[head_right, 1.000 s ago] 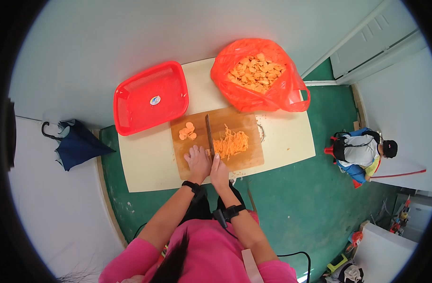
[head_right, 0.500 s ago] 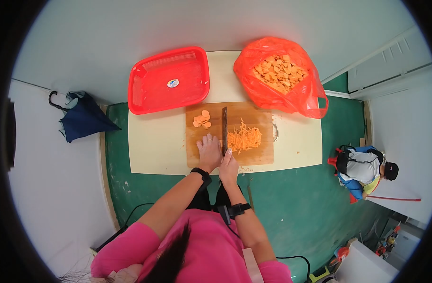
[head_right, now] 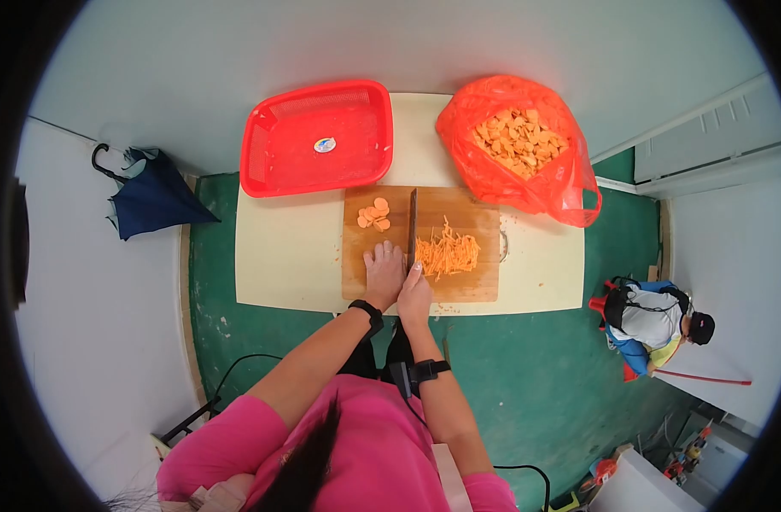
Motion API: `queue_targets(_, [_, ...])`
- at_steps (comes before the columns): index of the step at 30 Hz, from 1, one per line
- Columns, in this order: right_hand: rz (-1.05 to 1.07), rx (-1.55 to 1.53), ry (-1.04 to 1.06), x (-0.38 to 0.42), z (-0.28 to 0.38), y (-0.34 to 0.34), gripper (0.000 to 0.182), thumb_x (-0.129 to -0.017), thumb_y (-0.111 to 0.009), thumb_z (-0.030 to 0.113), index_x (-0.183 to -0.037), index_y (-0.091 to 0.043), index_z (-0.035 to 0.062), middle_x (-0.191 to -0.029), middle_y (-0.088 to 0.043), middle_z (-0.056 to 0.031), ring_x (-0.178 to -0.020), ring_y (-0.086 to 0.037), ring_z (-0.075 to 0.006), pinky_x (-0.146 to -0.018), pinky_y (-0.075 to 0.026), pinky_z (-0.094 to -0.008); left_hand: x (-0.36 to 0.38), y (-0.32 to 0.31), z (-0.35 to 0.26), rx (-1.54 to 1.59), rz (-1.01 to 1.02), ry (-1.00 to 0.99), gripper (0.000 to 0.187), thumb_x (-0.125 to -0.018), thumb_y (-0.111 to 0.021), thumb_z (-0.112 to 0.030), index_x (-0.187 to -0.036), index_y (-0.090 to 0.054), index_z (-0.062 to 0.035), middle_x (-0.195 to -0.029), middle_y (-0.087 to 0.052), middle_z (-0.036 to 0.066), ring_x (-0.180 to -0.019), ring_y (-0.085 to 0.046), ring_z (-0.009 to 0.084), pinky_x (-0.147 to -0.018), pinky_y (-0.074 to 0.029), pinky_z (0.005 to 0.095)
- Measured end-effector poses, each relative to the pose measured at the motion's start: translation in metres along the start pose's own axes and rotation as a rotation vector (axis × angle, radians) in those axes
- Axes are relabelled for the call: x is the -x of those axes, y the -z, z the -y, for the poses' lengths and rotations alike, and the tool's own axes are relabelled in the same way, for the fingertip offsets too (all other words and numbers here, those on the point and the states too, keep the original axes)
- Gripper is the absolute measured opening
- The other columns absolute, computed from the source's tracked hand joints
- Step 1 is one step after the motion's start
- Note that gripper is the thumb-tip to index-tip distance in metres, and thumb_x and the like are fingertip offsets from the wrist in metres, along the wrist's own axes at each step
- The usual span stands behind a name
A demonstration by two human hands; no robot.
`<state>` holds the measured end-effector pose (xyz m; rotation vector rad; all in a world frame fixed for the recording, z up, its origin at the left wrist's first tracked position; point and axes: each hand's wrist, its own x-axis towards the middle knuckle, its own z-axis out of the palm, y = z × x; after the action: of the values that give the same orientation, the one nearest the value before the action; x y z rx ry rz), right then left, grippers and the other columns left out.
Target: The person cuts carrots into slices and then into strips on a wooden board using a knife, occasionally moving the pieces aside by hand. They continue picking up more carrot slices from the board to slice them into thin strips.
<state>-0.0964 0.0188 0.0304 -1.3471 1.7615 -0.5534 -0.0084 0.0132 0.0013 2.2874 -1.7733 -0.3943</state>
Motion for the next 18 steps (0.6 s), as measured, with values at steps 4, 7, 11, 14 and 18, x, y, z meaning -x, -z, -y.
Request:
queue_targets(4, [0.083,-0.090,-0.076,0.004,0.006,0.012,0.069,-0.108,-0.029,0.046,-0.079,-0.058,-0.0091,-0.064,-0.057,-0.0233,-0.063,-0.056,-0.0402,-0.064,-0.043,-0.0497,-0.002,0.006,-0.002,-0.001,0.033,0.006,0.026,-0.092,-0.053,-0.025,-0.106,-0.057,-0.0030,-0.120,-0.055,0.020,-0.114,-0.047,0.0339,-0.098,-0.030,0.0523])
queue_targets(7, [0.086,-0.132,-0.065,0.011,0.001,0.012,0.067,-0.108,-0.030,0.046,-0.075,-0.055,-0.0071,-0.059,-0.051,-0.0187,-0.059,-0.054,-0.0334,-0.061,-0.043,-0.0470,0.001,0.003,-0.001,0.005,0.025,0.016,0.027,-0.091,-0.053,-0.025,-0.107,-0.057,-0.0029,-0.121,-0.055,0.020,-0.114,-0.047,0.0336,-0.098,-0.030,0.0526])
queue_targets(11, [0.114,-0.143,-0.095,0.013,0.004,0.013,0.064,-0.108,-0.033,0.043,-0.077,-0.057,-0.0080,-0.062,-0.054,-0.0210,-0.061,-0.055,-0.0372,-0.062,-0.043,-0.0477,0.002,-0.002,0.002,-0.035,-0.017,-0.024,0.028,-0.091,-0.053,-0.025,-0.108,-0.058,-0.0030,-0.124,-0.055,0.020,-0.115,-0.047,0.0336,-0.098,-0.031,0.0531])
queue_targets(14, [0.088,-0.079,-0.092,0.012,0.001,0.008,0.063,-0.108,-0.033,0.041,-0.084,-0.061,-0.0101,-0.070,-0.061,-0.0283,-0.068,-0.058,-0.0468,-0.066,-0.044,-0.0513,-0.001,0.001,0.000,-0.053,0.012,-0.009,0.030,-0.092,-0.053,-0.027,-0.109,-0.058,-0.0033,-0.124,-0.055,0.020,-0.116,-0.047,0.0333,-0.099,-0.031,0.0530])
queue_targets(18, [0.060,-0.066,-0.083,0.009,-0.001,-0.002,0.063,-0.107,-0.033,0.041,-0.090,-0.064,-0.0116,-0.079,-0.063,-0.0337,-0.077,-0.058,-0.0534,-0.070,-0.044,-0.0548,-0.002,0.002,0.000,-0.067,0.104,0.019,0.030,-0.093,-0.052,-0.029,-0.108,-0.059,-0.0043,-0.122,-0.056,0.019,-0.115,-0.048,0.0326,-0.099,-0.031,0.0524])
